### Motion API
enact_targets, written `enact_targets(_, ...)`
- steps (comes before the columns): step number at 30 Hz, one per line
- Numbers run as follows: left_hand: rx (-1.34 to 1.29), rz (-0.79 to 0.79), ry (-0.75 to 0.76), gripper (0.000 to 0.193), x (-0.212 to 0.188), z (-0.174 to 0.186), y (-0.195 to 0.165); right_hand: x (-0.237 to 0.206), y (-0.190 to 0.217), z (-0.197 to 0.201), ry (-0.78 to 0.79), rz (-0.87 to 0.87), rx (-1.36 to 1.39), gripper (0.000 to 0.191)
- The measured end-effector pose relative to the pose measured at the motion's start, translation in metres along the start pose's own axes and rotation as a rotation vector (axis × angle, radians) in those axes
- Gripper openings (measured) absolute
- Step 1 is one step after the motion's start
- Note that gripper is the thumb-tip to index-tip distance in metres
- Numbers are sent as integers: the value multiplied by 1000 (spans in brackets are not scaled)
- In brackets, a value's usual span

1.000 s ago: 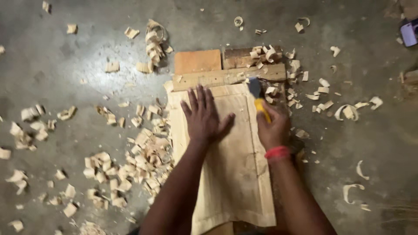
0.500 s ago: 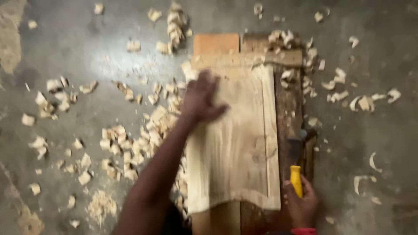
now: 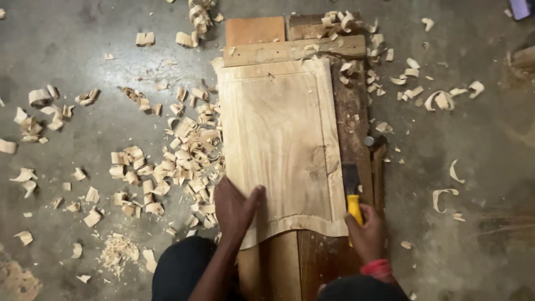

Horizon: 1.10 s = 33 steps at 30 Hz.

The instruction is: The person sits on the floor and carves a recessed panel into a shaped wooden board, holding a chisel in one hand and striking it with a mallet. They periodically brush shavings aside, flip and reposition the board, and continue chiseling the panel surface and edges.

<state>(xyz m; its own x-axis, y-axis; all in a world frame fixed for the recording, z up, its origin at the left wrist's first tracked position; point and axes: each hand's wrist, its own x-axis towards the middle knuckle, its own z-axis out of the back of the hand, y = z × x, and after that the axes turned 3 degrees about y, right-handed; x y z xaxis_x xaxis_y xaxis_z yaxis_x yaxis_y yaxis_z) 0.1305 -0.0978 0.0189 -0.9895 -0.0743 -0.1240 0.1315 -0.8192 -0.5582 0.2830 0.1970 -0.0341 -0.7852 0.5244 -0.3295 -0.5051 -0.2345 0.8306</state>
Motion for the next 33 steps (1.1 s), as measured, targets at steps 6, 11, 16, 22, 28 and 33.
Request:
enact_targets(6,-433,306,446,56,35,33,14,2,5,-7,-11,-226,222,38)
enact_targets(11,-747,44,476,39,39,97,8,-18,27,-15,169,-454,505,34)
enact_targets(16,-253,90,242,23,15,182,-24,-30,33,-37,224,-64,352,25)
enact_targets(22,59,-129,44,23,-33,213,-70,27,24,3,-190,-56,283,27)
enact_targets(28,-35,-192,436,41,-60,160,-100,81,26,79,-528,208,-403,28)
enact_targets(33,25,-550,405,70,-92,48,-141,81,19,91,-436,107,-530,33)
